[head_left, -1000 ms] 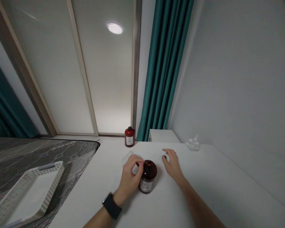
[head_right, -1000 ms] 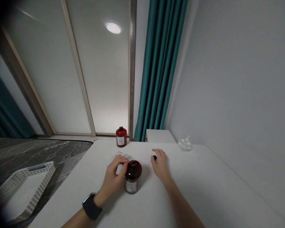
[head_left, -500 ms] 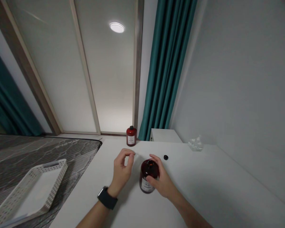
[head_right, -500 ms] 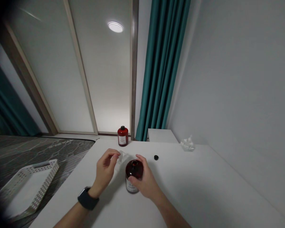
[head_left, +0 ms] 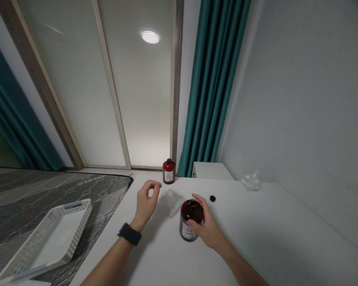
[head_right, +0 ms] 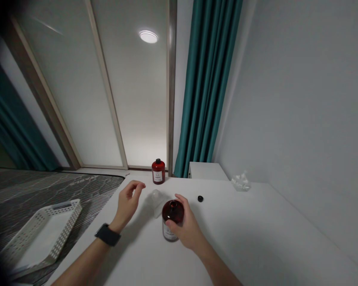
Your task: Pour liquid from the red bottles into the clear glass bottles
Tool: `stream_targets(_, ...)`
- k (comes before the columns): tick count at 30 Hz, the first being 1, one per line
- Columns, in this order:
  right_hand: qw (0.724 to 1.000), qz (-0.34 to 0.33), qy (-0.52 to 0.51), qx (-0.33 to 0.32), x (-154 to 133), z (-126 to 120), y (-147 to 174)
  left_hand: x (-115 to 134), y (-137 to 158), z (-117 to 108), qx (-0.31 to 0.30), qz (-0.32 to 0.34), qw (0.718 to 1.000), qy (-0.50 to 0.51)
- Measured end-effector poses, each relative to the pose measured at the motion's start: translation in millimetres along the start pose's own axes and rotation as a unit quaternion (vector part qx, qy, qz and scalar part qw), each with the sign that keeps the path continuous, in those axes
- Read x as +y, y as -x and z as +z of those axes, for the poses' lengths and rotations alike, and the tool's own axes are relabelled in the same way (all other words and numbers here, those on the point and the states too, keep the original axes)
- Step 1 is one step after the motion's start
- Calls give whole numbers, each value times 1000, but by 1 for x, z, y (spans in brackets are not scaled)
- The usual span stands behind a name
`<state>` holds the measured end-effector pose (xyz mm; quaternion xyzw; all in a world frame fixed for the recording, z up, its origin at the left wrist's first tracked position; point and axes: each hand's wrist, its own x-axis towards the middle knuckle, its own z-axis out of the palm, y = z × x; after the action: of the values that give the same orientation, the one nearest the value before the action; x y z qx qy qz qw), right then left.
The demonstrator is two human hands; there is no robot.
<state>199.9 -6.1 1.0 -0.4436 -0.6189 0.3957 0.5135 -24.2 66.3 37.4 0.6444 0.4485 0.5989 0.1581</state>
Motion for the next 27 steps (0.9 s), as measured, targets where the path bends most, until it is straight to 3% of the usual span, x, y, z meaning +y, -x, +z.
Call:
stream_targets(9, 1000, -2, 3, 13, 5, 2, 0, -33, 23, 6, -63, -7, 997, -55)
stream_targets(18, 999, -9, 32, 32, 7, -1, -9, -28, 36, 17, -145, -16, 986, -79)
stream_targets(27, 996, -18, 52, 68, 18, -14, -33, -34, 37, 20, -151, -39, 987, -25)
